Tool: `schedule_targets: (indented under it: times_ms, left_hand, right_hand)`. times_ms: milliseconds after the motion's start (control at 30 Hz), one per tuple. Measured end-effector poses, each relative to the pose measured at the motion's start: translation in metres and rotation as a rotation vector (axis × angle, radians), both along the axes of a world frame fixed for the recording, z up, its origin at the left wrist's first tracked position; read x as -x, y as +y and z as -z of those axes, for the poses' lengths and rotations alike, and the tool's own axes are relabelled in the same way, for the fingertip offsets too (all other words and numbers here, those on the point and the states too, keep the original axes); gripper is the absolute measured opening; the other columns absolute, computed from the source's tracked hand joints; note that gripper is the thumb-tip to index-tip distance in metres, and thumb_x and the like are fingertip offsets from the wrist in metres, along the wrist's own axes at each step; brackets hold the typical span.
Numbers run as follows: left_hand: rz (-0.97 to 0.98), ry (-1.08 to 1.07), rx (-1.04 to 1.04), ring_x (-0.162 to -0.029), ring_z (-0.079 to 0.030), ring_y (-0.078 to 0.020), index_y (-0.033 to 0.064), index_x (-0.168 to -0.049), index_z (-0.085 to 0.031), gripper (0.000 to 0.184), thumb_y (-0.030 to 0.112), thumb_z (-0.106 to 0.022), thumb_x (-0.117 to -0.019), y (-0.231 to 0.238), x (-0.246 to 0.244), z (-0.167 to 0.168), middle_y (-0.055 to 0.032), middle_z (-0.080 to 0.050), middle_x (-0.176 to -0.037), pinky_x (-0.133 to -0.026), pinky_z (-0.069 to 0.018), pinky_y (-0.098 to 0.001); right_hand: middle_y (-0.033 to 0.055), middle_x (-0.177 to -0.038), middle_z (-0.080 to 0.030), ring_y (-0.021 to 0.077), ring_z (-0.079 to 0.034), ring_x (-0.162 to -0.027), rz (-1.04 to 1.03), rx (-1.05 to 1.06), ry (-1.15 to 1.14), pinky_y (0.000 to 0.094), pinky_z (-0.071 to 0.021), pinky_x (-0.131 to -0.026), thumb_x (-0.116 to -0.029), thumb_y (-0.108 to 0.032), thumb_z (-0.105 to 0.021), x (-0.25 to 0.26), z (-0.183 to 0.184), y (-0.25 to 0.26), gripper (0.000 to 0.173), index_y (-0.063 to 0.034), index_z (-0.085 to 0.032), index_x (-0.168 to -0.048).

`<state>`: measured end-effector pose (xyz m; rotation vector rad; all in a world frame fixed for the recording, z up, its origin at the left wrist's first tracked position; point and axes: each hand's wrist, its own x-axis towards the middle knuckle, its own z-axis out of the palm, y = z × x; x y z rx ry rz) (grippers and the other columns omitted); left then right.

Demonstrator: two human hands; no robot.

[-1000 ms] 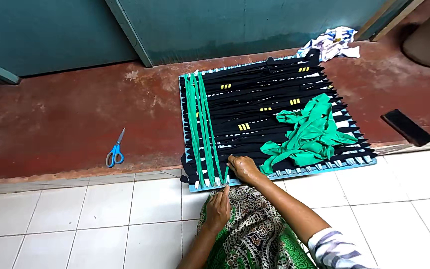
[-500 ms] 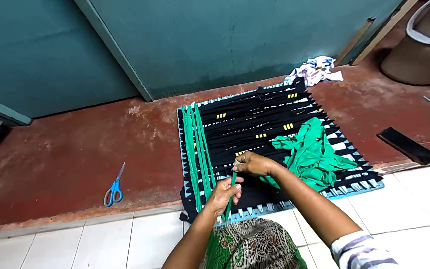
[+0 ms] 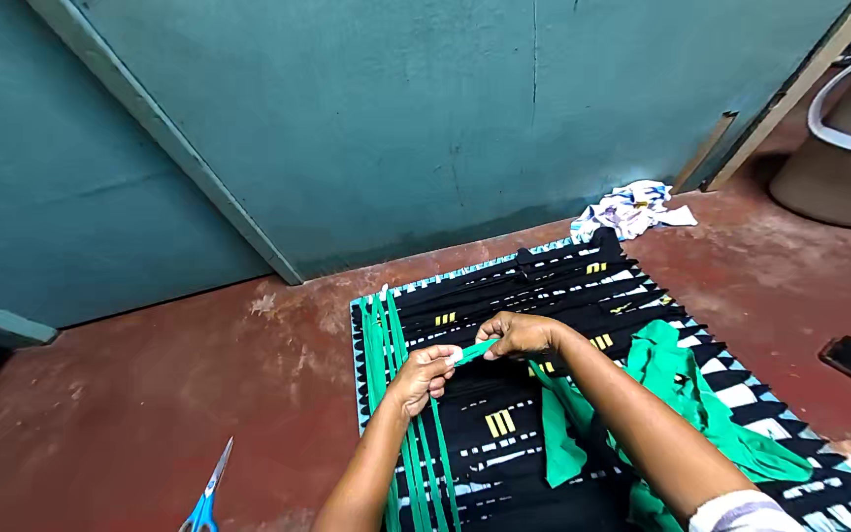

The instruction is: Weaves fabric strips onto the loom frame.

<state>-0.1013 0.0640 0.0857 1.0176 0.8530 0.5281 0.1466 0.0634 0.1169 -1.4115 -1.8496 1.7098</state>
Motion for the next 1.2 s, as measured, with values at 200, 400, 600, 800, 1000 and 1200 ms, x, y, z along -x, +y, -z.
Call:
schedule_targets:
  times_ms: [200,400,600,800,1000,1200]
  left_hand:
    - [0.093,0.075,-0.056,-0.047,-0.042,0.0007,0.0002,-0.127,-0.059,0.03,-0.003,-0.051,-0.0983,0.049,-0.004,-0.006,0.0032,-0.057,-0.071,-0.043,-0.0363,-0.0138]
    - [0.095,0.04,-0.014,-0.05,-0.047,-0.003,0.0025,-0.127,-0.055,0.026,0.001,-0.047,-0.1021,0.073,-0.03,0.0,0.0054,-0.051,-0.068,-0.049,-0.0441,-0.0181]
    - [-0.088,0.013,0.001,-0.046,-0.039,-0.0007,0.0006,-0.124,-0.059,0.025,0.004,-0.043,-0.1066,0.111,-0.027,-0.013,0.0065,-0.045,-0.066,-0.042,-0.0346,-0.0152]
    - [-0.136,0.272,-0.15,-0.055,-0.051,-0.0049,-0.0031,-0.112,-0.064,0.018,-0.007,-0.051,-0.1001,0.162,0.008,-0.011,0.0013,-0.058,-0.072,-0.053,-0.0462,-0.0199]
    - [-0.306,0.363,-0.14,-0.054,-0.047,-0.0067,-0.0021,-0.119,-0.06,0.023,-0.009,-0.053,-0.0977,0.184,0.005,0.01,-0.0024,-0.057,-0.075,-0.051,-0.0414,-0.0211]
    - [-0.198,0.281,-0.104,-0.05,-0.045,-0.0032,-0.0018,-0.112,-0.062,0.016,-0.006,-0.052,-0.1004,0.196,0.004,0.01,0.0017,-0.056,-0.071,-0.048,-0.0395,-0.0177]
  right_hand:
    - [-0.0054,-0.062,-0.047,0.0018,-0.039,-0.047,0.173,-0.01,0.071,0.0189,-0.0362,-0.048,-0.1036,-0.009,-0.058,-0.026,0.004,0.045,0.012,-0.0027,-0.062,-0.095]
    - [-0.0051,-0.064,-0.048,0.0023,-0.04,-0.048,0.326,-0.072,0.148,0.0192,-0.0366,-0.048,-0.1034,-0.008,-0.057,-0.015,0.008,0.078,0.009,-0.0021,-0.061,-0.097]
    - [-0.0043,-0.065,-0.049,0.0022,-0.041,-0.05,0.31,-0.053,0.154,0.0194,-0.0378,-0.05,-0.1048,-0.009,-0.056,-0.004,0.023,0.09,0.011,-0.0001,-0.062,-0.101]
    - [-0.0019,-0.07,-0.052,0.0035,-0.045,-0.054,0.586,-0.084,0.302,0.0197,-0.0404,-0.053,-0.1038,-0.005,-0.056,0.024,0.047,0.094,0.01,0.0025,-0.062,-0.102]
    - [0.0064,-0.08,-0.061,0.0085,-0.053,-0.061,0.771,-0.127,0.265,0.0239,-0.0463,-0.058,-0.1009,-0.003,-0.06,0.062,0.061,0.107,0.012,0.0047,-0.063,-0.11]
    - [0.0157,-0.098,-0.067,0.0199,-0.062,-0.084,0.847,-0.205,0.118,0.0381,-0.0505,-0.083,-0.1006,-0.003,-0.06,0.075,0.068,0.122,0.014,0.0044,-0.068,-0.109]
